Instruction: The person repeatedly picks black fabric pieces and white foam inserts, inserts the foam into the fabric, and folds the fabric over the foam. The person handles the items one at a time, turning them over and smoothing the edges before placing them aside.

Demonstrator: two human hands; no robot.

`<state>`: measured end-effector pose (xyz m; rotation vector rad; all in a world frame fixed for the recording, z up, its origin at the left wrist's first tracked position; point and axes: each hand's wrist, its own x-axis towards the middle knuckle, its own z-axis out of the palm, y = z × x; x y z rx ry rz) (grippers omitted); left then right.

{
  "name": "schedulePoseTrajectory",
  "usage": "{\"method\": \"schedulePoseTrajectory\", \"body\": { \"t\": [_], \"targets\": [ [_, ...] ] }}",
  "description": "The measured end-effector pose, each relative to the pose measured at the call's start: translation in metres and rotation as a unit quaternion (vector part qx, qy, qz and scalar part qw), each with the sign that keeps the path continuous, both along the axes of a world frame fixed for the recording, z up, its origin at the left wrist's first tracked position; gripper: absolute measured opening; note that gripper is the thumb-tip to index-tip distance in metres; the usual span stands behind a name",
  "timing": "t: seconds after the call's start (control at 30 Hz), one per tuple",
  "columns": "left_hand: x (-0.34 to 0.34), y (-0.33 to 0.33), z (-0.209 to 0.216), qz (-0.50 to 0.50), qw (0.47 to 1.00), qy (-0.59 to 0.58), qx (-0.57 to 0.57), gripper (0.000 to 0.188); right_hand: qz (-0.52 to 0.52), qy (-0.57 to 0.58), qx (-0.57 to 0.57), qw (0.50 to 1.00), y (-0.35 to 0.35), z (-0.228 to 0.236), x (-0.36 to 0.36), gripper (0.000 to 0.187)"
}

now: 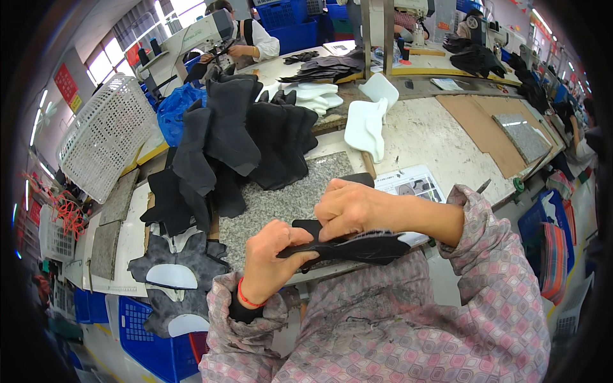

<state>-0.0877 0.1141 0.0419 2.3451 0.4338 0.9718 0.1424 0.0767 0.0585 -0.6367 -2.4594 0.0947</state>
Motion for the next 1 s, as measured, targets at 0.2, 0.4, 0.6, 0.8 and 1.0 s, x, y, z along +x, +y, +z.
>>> {"method": "schedulePoseTrajectory", "body": {
  "t": [0.2,0.4,0.6,0.8,1.0],
  "targets": [
    [0.005,-0.008,-0.025,-0.015,0.998,-0.033,0.05,0.028,0.008,-0.081,-0.016,0.997,-0.022,-0.003,-0.002,0.008],
    [-0.019,-0.03,-0.024,0.171,0.94,0.0,0.296,0.02,-0.08,-0.11,0.181,0.974,-0.032,-0.01,-0.03,0.009],
    [-0.028,-0.077,-0.08,0.17,0.949,0.054,0.26,0.015,-0.088,-0.079,0.12,0.986,-0.057,-0.065,-0.042,0.008],
    [0.02,-0.048,-0.118,0.192,0.957,-0.017,0.215,0.014,-0.233,-0.031,0.194,0.952,-0.054,-0.1,-0.012,0.009],
    [0.046,-0.015,-0.128,0.054,0.968,0.075,0.233,0.02,-0.305,-0.081,0.114,0.942,-0.062,-0.127,0.003,0.012]
  ]
}}
